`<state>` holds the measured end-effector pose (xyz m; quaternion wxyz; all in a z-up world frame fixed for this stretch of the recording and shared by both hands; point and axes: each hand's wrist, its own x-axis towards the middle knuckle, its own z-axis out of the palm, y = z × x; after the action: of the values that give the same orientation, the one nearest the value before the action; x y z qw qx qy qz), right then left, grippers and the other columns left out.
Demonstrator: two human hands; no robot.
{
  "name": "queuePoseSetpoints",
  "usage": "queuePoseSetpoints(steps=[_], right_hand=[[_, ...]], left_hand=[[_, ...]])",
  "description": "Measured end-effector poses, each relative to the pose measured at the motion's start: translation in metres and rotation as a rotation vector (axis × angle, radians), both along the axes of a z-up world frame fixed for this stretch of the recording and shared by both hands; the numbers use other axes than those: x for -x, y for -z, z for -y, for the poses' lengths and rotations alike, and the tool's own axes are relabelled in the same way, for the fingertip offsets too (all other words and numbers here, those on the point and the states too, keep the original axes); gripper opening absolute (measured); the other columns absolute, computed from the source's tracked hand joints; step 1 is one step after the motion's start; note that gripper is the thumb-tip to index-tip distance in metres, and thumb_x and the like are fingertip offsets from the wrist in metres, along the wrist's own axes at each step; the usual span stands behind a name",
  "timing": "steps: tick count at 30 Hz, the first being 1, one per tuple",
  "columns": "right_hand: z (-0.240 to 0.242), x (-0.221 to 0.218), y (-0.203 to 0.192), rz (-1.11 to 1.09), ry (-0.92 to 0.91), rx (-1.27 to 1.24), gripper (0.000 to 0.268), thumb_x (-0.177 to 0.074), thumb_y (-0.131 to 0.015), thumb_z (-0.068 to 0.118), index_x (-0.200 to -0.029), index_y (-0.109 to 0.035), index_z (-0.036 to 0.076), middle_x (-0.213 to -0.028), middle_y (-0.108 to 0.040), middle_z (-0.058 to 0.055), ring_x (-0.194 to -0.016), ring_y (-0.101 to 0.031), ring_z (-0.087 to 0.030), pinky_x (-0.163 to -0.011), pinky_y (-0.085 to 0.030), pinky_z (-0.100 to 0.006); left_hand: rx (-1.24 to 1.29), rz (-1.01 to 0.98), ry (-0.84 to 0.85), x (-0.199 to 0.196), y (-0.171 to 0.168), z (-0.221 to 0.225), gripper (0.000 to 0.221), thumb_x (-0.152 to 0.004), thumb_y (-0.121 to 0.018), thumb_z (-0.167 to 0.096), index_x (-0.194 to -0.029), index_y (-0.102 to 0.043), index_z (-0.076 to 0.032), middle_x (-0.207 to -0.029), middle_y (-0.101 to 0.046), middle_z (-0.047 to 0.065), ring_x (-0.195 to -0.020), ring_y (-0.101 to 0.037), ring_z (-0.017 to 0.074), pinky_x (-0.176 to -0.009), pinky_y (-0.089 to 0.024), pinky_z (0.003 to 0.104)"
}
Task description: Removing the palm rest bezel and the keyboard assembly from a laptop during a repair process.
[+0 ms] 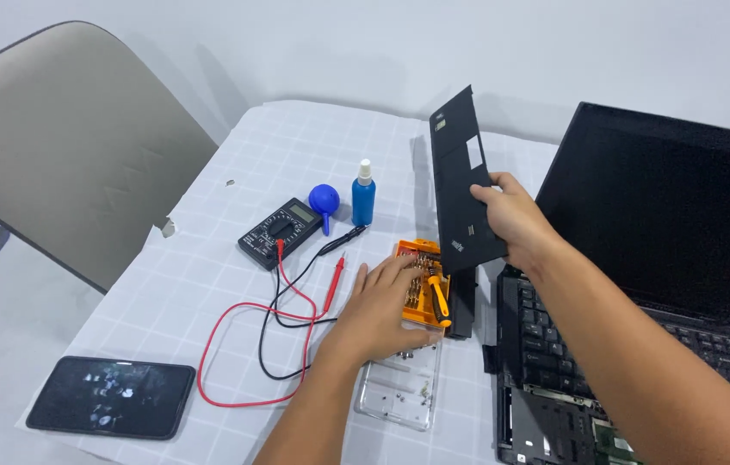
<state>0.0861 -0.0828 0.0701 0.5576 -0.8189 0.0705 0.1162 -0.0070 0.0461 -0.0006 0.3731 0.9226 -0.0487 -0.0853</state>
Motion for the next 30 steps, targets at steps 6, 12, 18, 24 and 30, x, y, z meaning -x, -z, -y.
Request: queuePoseSetpoints(steps=[6, 12, 18, 24, 30], right_hand=[[-0.003, -0.008, 0.014, -0.052, 0.008, 0.006, 0.044, -0.095, -0.049, 0.024, -0.136, -0.046, 0.008, -0.107, -0.059, -0.02, -0.101, -0.058, -0.029, -0.081, -0.046, -0.038], [-0.004, -0.019, 0.039, -0.041, 0.007, 0.065, 0.048, -0.094, -0.05, 0.022, -0.138, -0.044, 0.004, -0.115, -0.06, -0.025, -0.109, -0.059, -0.034, -0.084, -0.048, -0.042], [-0.003, -0.033, 0.073, 0.078, -0.023, 0.258, 0.052, -0.093, -0.048, 0.014, -0.142, -0.037, 0.0, -0.123, -0.057, -0.024, -0.117, -0.056, -0.032, -0.09, -0.049, -0.043], [0.004, -0.053, 0.093, 0.113, 0.023, 0.232, 0.058, -0.094, -0.048, 0.013, -0.147, -0.027, 0.002, -0.132, -0.05, -0.023, -0.124, -0.05, -0.032, -0.098, -0.045, -0.043], [0.009, -0.091, 0.111, 0.167, -0.001, 0.4, 0.043, -0.096, -0.05, 0.02, -0.137, -0.044, 0.014, -0.118, -0.057, -0.008, -0.115, -0.052, -0.027, -0.095, -0.04, -0.038]], left_hand=[[-0.035, -0.056, -0.043, 0.001, -0.001, -0.014, 0.082, -0.061, -0.085, -0.025, -0.131, -0.049, -0.003, -0.145, -0.04, 0.015, -0.141, -0.025, 0.0361, -0.117, -0.009, 0.054], [-0.003, -0.082, -0.114, 0.005, -0.004, -0.027, 0.083, -0.061, -0.086, -0.015, -0.133, -0.048, -0.001, -0.146, -0.038, 0.016, -0.142, -0.024, 0.0377, -0.118, -0.006, 0.052], [-0.002, -0.086, -0.105, 0.009, -0.013, -0.025, 0.083, -0.063, -0.085, -0.011, -0.135, -0.046, 0.0, -0.145, -0.04, 0.018, -0.14, -0.027, 0.0381, -0.117, -0.01, 0.052], [-0.015, -0.101, -0.133, 0.008, -0.018, -0.023, 0.083, -0.062, -0.085, -0.007, -0.136, -0.047, 0.0, -0.144, -0.041, 0.018, -0.141, -0.027, 0.0387, -0.117, -0.013, 0.053], [-0.029, -0.11, -0.126, 0.014, -0.026, -0.021, 0.085, -0.058, -0.087, -0.006, -0.133, -0.049, 0.0, -0.141, -0.044, 0.02, -0.138, -0.029, 0.0418, -0.114, -0.023, 0.055]])
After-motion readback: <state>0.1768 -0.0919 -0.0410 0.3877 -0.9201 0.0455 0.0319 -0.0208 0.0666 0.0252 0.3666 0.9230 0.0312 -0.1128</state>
